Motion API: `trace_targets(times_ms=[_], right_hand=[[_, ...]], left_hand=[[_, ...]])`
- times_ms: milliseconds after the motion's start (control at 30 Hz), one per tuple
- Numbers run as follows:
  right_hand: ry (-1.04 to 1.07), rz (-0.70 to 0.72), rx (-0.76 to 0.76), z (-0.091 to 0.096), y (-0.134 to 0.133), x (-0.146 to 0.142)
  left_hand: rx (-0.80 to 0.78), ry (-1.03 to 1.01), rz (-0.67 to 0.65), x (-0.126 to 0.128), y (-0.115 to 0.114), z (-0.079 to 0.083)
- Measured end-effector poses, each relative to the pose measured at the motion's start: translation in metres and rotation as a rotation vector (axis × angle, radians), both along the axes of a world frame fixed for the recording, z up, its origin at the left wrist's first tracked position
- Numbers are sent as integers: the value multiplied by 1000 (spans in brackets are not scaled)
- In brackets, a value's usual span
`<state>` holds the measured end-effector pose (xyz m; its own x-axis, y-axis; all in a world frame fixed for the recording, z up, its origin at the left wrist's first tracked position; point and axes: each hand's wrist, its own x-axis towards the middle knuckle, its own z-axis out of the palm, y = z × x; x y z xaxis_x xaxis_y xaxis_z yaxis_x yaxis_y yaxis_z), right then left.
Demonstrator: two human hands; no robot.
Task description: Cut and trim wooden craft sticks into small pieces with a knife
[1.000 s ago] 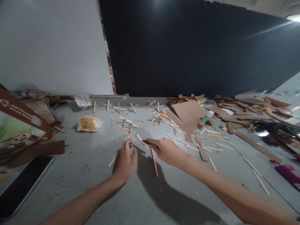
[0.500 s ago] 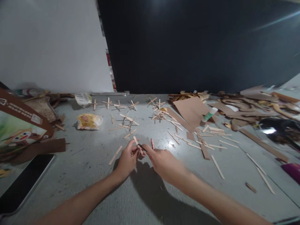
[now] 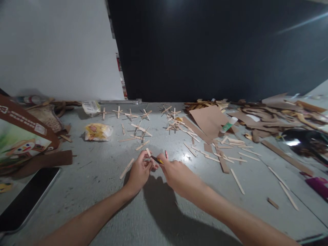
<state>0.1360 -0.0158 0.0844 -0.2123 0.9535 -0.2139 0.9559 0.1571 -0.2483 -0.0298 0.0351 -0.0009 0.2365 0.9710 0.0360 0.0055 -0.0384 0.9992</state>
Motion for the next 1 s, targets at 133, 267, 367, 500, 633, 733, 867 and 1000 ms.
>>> trace_targets(times_ms=[133, 267, 367, 500, 633, 733, 867, 1000], right_hand=[[-3, -44, -6, -8, -1, -2], [20, -68, -38, -10, -1, -7], [45, -82, -33, -13, -1, -9], [78, -89, -3, -19, 1, -9], [84, -109, -1, -19, 1, -9], [55, -114, -13, -22, 0, -13], [36, -136, 5, -30, -5, -21], [-9, -153, -38, -20, -7, -22]], left_hand=[[40, 38, 33, -1, 0, 2], [45, 59, 55, -2, 1, 0], [43, 55, 54, -2, 1, 0], [38, 52, 59, -2, 3, 0], [21, 46, 45, -1, 4, -2], [-19, 4, 45, 0, 4, -3], [-54, -27, 51, 1, 4, -3], [8, 47, 26, 1, 1, -4]])
